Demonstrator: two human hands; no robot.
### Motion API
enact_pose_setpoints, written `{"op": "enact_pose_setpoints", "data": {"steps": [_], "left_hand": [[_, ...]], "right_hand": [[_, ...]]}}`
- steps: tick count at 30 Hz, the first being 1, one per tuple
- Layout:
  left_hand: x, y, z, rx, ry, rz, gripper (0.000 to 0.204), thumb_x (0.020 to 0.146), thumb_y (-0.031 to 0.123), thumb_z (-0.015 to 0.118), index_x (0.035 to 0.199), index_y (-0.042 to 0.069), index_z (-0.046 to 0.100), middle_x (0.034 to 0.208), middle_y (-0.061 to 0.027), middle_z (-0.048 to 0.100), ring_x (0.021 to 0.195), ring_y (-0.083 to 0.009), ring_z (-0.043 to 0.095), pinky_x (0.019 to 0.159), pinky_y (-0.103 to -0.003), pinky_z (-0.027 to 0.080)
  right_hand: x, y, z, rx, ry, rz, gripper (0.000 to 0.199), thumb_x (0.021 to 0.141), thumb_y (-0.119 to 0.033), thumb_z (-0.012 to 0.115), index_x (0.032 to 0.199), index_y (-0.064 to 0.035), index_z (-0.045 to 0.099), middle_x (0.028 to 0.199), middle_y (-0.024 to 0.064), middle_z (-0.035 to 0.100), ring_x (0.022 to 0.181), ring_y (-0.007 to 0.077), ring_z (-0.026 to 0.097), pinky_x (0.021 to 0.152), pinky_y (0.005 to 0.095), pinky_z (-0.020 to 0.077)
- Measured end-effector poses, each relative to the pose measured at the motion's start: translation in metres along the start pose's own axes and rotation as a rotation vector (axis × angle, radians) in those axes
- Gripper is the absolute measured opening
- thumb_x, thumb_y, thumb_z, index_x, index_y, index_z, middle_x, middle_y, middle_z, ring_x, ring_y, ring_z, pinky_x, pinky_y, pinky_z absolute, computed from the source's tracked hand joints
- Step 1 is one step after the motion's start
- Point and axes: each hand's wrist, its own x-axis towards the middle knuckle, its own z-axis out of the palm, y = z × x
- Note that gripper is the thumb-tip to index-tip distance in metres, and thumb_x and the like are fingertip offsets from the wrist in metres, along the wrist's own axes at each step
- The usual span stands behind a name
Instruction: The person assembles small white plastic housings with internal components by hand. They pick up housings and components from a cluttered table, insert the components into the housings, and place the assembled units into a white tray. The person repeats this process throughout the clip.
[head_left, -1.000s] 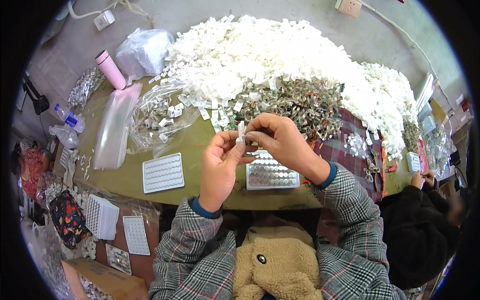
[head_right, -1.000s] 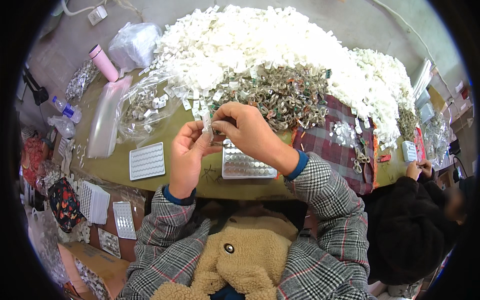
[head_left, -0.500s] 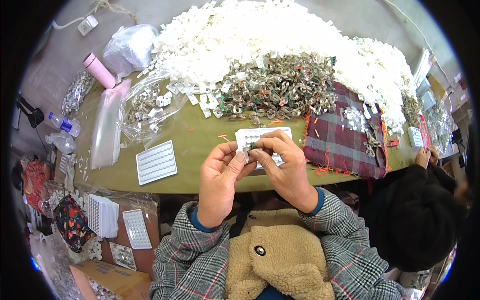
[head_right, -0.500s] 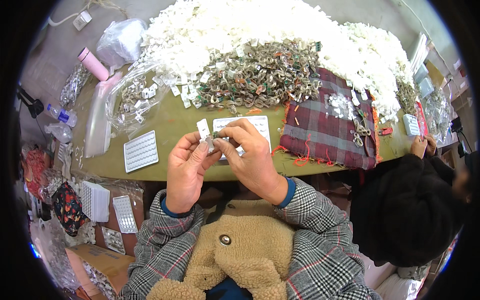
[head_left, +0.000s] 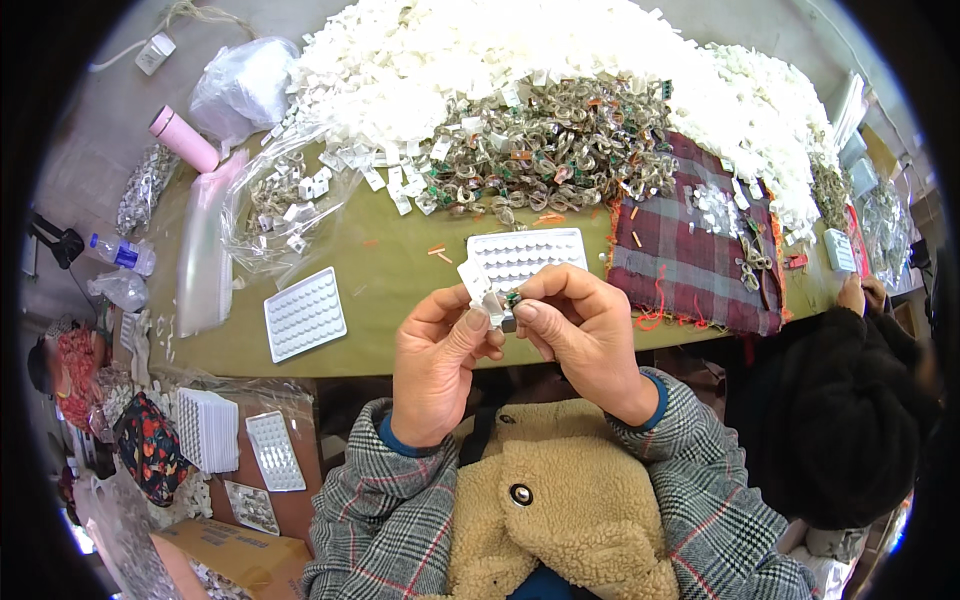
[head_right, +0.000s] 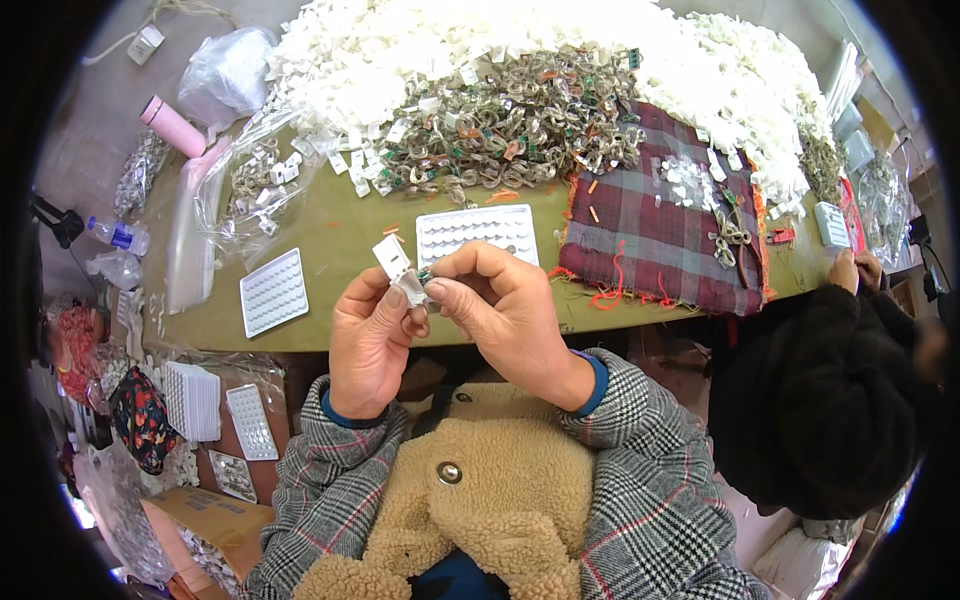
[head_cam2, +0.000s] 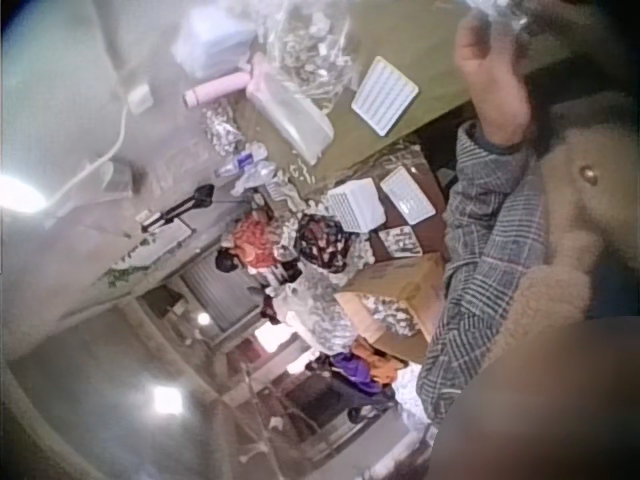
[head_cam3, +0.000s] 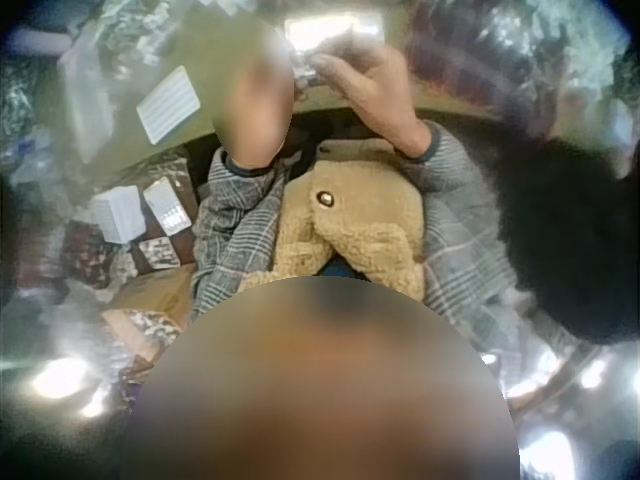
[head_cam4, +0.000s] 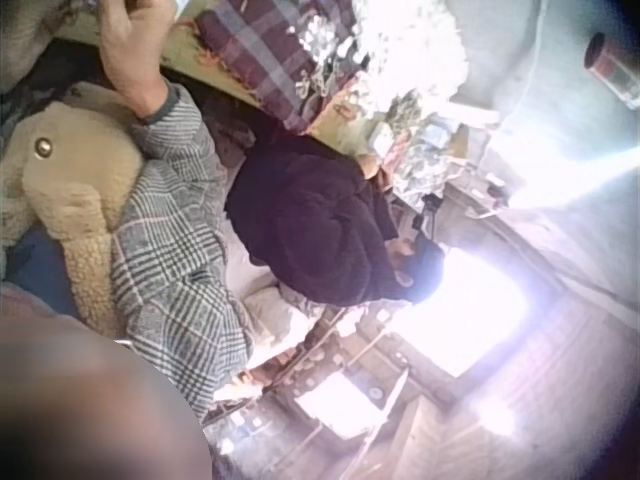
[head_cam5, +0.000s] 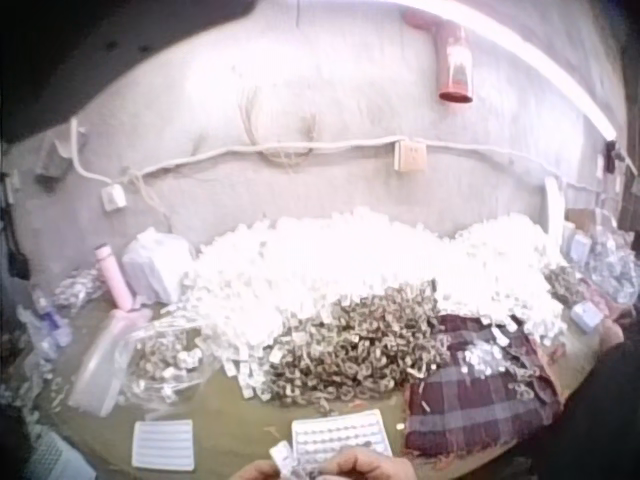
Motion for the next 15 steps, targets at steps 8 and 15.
{"op": "enact_pose_setpoints", "data": {"steps": [8,15], "left_hand": [[0.002,0.000,0.000,0.134,-0.018,0.154,0.028,0.091,0.004,0.070,0.117,-0.003,0.062,0.099,-0.0097,0.070,0.082,-0.0146,0.067,0.073,-0.027,0.057],[0.010,0.009,-0.003,0.393,-0.078,0.255,0.028,0.082,-0.005,0.076,0.108,-0.006,0.066,0.100,-0.0122,0.070,0.086,-0.0141,0.066,0.078,-0.026,0.056]], "right_hand": [[0.011,0.009,-0.004,0.374,-0.144,0.285,0.024,0.099,-0.021,0.063,0.087,-0.0006,0.059,0.073,0.0005,0.056,0.056,0.0052,0.043,0.049,0.0214,0.0333],[0.015,0.016,-0.014,0.493,-0.254,0.482,0.027,0.099,-0.023,0.063,0.084,-0.0011,0.058,0.071,0.0012,0.051,0.053,0.0068,0.038,0.049,0.0229,0.0308]]}}
